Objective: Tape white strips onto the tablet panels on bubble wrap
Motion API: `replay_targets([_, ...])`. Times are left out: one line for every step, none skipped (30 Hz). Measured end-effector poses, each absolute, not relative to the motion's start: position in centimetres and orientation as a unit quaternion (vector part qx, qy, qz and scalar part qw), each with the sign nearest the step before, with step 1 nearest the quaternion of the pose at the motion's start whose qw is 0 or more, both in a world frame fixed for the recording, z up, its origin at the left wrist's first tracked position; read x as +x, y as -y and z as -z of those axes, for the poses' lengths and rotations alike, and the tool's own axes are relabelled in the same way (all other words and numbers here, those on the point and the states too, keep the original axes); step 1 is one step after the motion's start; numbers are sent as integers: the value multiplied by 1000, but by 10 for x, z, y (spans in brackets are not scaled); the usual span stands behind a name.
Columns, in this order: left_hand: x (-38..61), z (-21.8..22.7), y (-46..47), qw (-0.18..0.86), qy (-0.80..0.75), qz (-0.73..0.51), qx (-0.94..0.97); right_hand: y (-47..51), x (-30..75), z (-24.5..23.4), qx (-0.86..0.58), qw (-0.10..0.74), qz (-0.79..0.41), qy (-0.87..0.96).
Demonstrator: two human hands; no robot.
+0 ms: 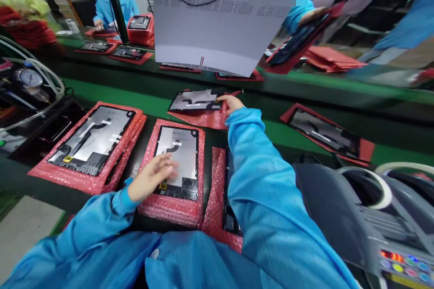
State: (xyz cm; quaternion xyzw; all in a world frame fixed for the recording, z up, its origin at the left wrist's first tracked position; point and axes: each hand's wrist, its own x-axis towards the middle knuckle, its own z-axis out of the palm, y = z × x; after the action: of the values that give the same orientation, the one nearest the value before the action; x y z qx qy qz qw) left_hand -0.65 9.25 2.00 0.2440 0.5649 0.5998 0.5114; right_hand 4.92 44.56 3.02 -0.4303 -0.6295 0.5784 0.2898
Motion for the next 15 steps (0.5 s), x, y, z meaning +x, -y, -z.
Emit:
replay_targets([-6, -20, -107, 536, -538, -626, 176, -430, 47, -36, -432, 273, -616, 600])
replay_targets([-8, -22, -121, 555, -517, -642, 118, -410, 46, -41, -425, 266, -650, 571])
replay_targets([-12, -24, -133, 564, -504, -650, 73, -388, 46, -45, -410, 274, -676, 547])
replay_targets([-17, -28, -144, 560, -495, -663, 43, -363, 49, -47, -392, 298, -690, 531])
replay_targets([-23, -31, -152, 551, -489, -675, 24, -337, 54, -47, -377, 322, -697, 517])
replay_targets([-28, -33, -158, 542, -487, -685, 15, -310, 61, -46, -369, 341, -702, 504])
replay_targets([-33, -34, -160, 530, -487, -694, 17, -285, 69, -45, -367, 354, -706, 492])
replay_targets([-36, -34, -160, 520, -490, -699, 27, -261, 78, -43, -368, 360, -710, 481])
replay_targets([-38, -32, -158, 511, -494, -702, 43, -239, 87, -42, -369, 362, -716, 469])
replay_targets([-39, -29, -154, 500, -498, -706, 63, -220, 95, -40, -370, 363, -724, 456])
replay_targets([-40, -24, -149, 484, -501, -713, 83, -203, 101, -38, -371, 364, -732, 441])
replay_targets([-40, -20, -144, 462, -505, -721, 103, -187, 105, -36, -372, 367, -740, 424])
replay_targets([-40, -15, -139, 439, -509, -730, 124, -173, 108, -34, -372, 370, -747, 408])
replay_targets([-41, -10, -135, 417, -516, -734, 145, -160, 110, -31, -372, 373, -752, 395])
replay_targets([-42, -7, -132, 398, -527, -732, 165, -148, 111, -28, -374, 375, -757, 384])
